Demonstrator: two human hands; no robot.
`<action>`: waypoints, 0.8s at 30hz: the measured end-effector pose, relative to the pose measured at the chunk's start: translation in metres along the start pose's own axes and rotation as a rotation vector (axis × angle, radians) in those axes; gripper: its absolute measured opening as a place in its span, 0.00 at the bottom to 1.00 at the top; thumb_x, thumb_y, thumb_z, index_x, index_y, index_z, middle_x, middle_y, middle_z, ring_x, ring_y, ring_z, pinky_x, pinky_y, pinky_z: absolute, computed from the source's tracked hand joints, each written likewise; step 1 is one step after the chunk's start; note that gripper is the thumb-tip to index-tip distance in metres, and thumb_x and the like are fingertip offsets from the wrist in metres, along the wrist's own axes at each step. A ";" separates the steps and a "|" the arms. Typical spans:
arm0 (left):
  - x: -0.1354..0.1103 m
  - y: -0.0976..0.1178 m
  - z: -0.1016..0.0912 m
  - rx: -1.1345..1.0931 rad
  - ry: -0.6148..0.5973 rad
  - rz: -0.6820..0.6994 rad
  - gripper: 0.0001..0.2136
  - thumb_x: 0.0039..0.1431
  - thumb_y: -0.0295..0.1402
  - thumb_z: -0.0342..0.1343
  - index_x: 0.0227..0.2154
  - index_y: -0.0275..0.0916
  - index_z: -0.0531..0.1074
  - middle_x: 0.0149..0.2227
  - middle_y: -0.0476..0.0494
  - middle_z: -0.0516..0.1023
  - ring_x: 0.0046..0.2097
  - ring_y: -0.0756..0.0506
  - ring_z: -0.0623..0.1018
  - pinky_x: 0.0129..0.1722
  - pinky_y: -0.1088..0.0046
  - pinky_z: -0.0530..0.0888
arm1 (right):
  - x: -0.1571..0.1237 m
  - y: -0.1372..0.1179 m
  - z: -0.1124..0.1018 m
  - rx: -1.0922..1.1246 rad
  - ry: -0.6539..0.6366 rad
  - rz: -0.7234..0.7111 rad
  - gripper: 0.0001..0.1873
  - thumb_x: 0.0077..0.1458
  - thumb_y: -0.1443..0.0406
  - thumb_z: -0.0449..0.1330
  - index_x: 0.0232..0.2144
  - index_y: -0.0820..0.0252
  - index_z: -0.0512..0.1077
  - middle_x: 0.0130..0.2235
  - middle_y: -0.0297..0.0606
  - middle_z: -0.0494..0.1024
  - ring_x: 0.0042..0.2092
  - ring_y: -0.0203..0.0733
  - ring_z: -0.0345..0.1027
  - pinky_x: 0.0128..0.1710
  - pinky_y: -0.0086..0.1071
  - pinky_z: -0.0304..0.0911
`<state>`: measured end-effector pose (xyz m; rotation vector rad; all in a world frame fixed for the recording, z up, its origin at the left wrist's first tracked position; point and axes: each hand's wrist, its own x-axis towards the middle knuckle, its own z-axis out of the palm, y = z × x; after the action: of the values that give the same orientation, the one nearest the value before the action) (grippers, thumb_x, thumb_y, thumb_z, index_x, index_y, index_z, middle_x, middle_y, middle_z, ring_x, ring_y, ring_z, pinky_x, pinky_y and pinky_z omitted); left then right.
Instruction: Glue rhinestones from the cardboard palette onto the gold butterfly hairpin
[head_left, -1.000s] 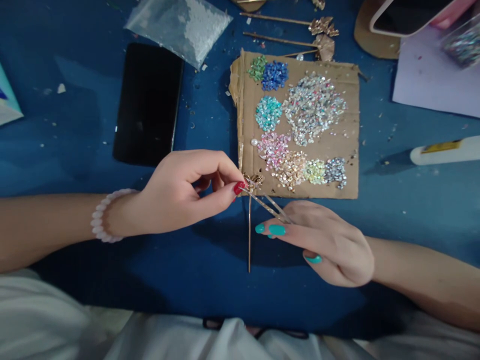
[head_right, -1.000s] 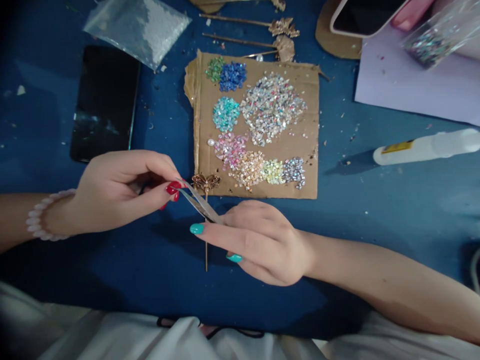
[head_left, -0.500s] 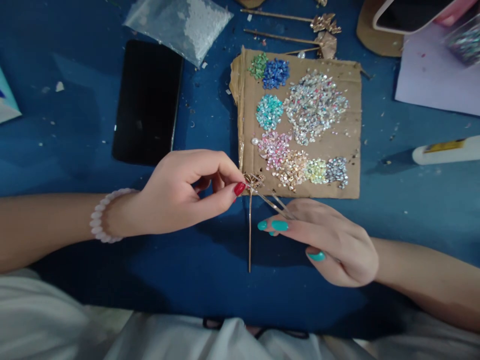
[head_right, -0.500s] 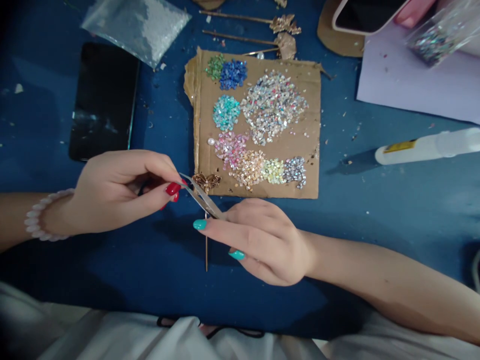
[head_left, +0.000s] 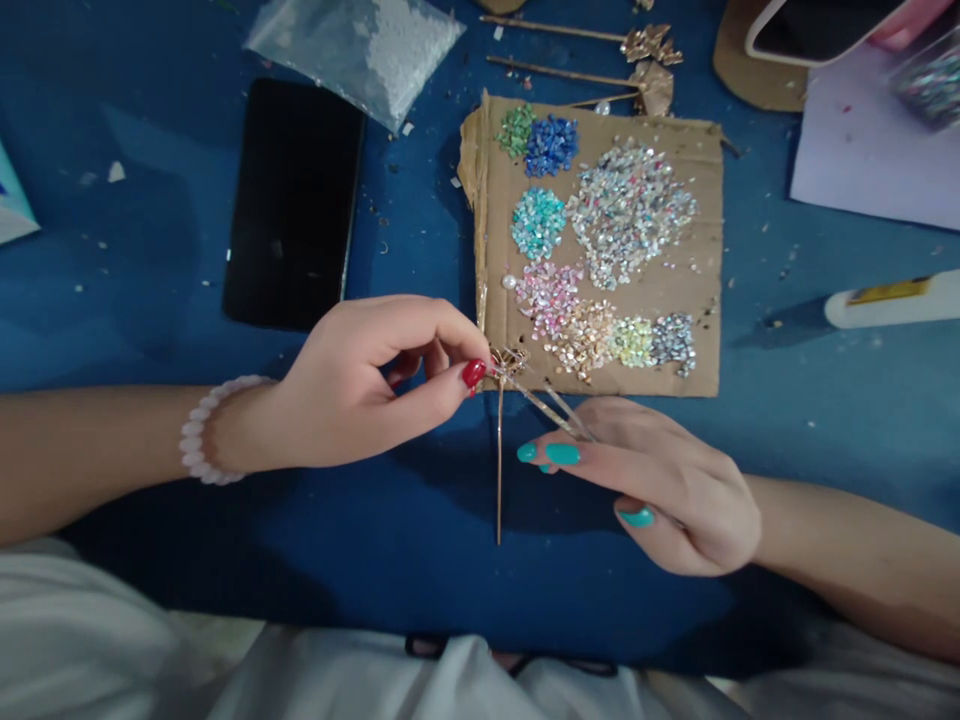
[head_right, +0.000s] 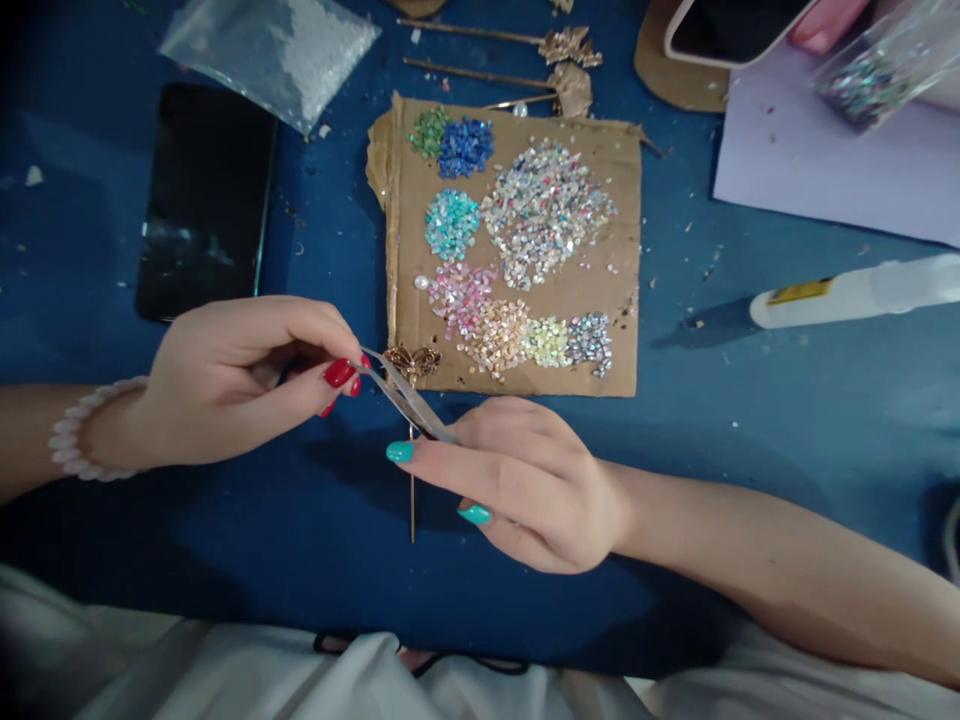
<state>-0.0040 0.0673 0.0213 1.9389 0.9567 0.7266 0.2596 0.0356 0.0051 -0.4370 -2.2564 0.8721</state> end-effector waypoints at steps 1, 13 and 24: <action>0.000 0.000 0.000 -0.004 -0.002 0.001 0.05 0.62 0.26 0.55 0.33 0.43 0.73 0.26 0.52 0.77 0.24 0.53 0.73 0.22 0.74 0.68 | 0.000 0.000 0.000 -0.002 0.002 -0.003 0.21 0.70 0.65 0.47 0.59 0.67 0.66 0.41 0.47 0.83 0.42 0.43 0.80 0.41 0.36 0.77; -0.001 0.002 -0.002 -0.025 -0.012 0.008 0.06 0.62 0.25 0.55 0.34 0.43 0.73 0.28 0.53 0.77 0.25 0.54 0.75 0.24 0.75 0.69 | -0.002 -0.001 -0.002 0.016 -0.024 -0.011 0.19 0.71 0.64 0.47 0.58 0.67 0.66 0.38 0.46 0.82 0.43 0.43 0.80 0.42 0.36 0.77; 0.008 -0.031 -0.017 0.940 0.019 0.313 0.09 0.69 0.29 0.52 0.35 0.38 0.76 0.28 0.48 0.79 0.29 0.49 0.77 0.25 0.72 0.63 | -0.008 -0.001 0.007 0.020 0.039 -0.133 0.19 0.72 0.64 0.45 0.53 0.70 0.69 0.38 0.47 0.82 0.39 0.41 0.76 0.36 0.36 0.72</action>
<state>-0.0235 0.0924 0.0037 2.9519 1.1311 0.4874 0.2604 0.0276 -0.0012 -0.2881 -2.2117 0.8105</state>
